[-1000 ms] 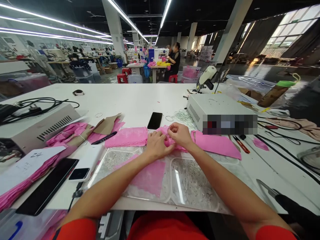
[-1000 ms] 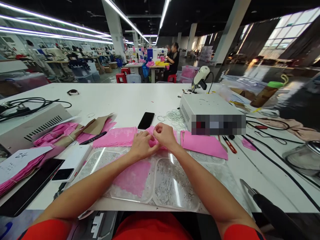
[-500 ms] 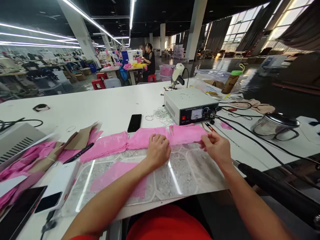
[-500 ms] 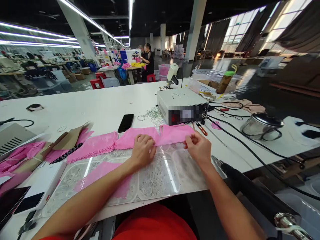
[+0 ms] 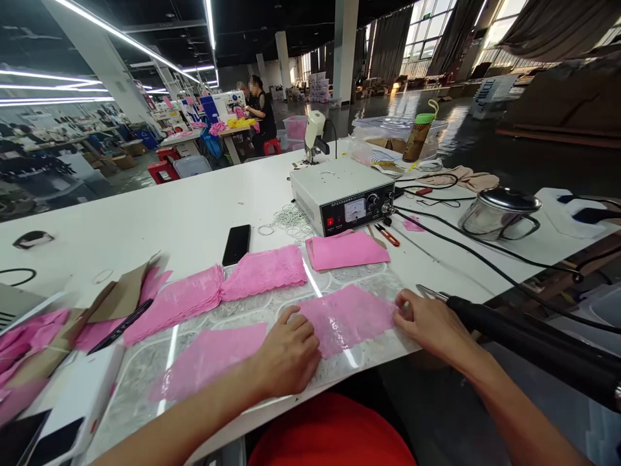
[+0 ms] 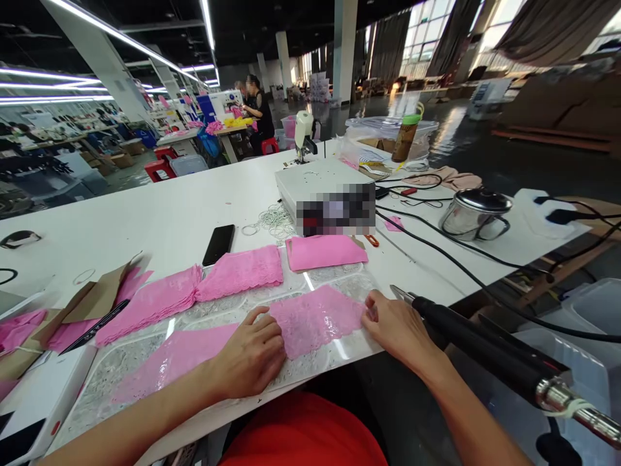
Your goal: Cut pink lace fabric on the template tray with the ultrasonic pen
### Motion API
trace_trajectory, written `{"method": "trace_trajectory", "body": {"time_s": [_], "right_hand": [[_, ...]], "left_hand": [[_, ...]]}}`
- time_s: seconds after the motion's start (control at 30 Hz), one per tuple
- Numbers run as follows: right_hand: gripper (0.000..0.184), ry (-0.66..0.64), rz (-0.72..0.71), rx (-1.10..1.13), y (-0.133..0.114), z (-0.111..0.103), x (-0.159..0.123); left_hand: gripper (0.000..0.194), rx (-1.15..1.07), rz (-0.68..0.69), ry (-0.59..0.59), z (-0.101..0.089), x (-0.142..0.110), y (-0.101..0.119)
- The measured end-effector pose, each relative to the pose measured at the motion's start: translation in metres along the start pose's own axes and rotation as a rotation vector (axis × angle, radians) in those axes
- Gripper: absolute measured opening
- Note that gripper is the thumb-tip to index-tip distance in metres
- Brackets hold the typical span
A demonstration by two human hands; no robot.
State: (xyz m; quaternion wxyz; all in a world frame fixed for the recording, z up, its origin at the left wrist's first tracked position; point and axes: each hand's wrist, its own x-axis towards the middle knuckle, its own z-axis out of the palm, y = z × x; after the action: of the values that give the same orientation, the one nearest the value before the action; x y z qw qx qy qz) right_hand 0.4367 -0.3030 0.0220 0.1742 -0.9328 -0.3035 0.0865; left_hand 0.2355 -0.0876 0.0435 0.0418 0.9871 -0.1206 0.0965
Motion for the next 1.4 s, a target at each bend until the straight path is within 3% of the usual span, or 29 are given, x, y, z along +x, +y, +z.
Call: {"method": "trace_trajectory", "body": {"time_s": [0.1,0.23,0.3,0.37,0.5,0.77,1.13,1.27,1.4], "right_hand": [[0.019,0.05,-0.031,0.083,-0.006,-0.007,0.016],[0.015,0.133,-0.131,0.202,-0.02,-0.015,0.055],[0.012,0.144,-0.16,0.223,-0.025,-0.016,0.076],[0.01,0.148,-0.184,0.242,-0.027,-0.014,0.094],[0.008,0.155,-0.214,0.269,-0.026,-0.006,0.118],[0.013,0.15,-0.365,0.315,-0.023,0.005,0.122],[0.017,0.331,-0.584,0.134,-0.037,0.017,0.113],[0.007,0.374,-0.629,0.05,-0.025,0.015,0.108],[0.012,0.379,-0.74,0.008,-0.007,0.013,0.075]], "left_hand": [[0.016,-0.05,-0.173,-0.065,-0.006,0.019,-0.017],[0.012,-0.02,-0.335,-0.059,-0.008,0.067,-0.054],[0.011,-0.011,-0.382,-0.082,-0.006,0.092,-0.069],[0.021,-0.016,-0.41,-0.122,-0.001,0.111,-0.08],[0.035,-0.056,-0.444,-0.194,0.009,0.13,-0.089],[0.034,-0.211,-0.488,-0.261,0.011,0.135,-0.101],[0.033,-0.392,-0.437,-0.306,-0.02,0.141,-0.105],[0.014,-0.441,-0.415,-0.291,-0.035,0.124,-0.095],[0.016,-0.518,-0.399,-0.327,-0.037,0.089,-0.072]]}}
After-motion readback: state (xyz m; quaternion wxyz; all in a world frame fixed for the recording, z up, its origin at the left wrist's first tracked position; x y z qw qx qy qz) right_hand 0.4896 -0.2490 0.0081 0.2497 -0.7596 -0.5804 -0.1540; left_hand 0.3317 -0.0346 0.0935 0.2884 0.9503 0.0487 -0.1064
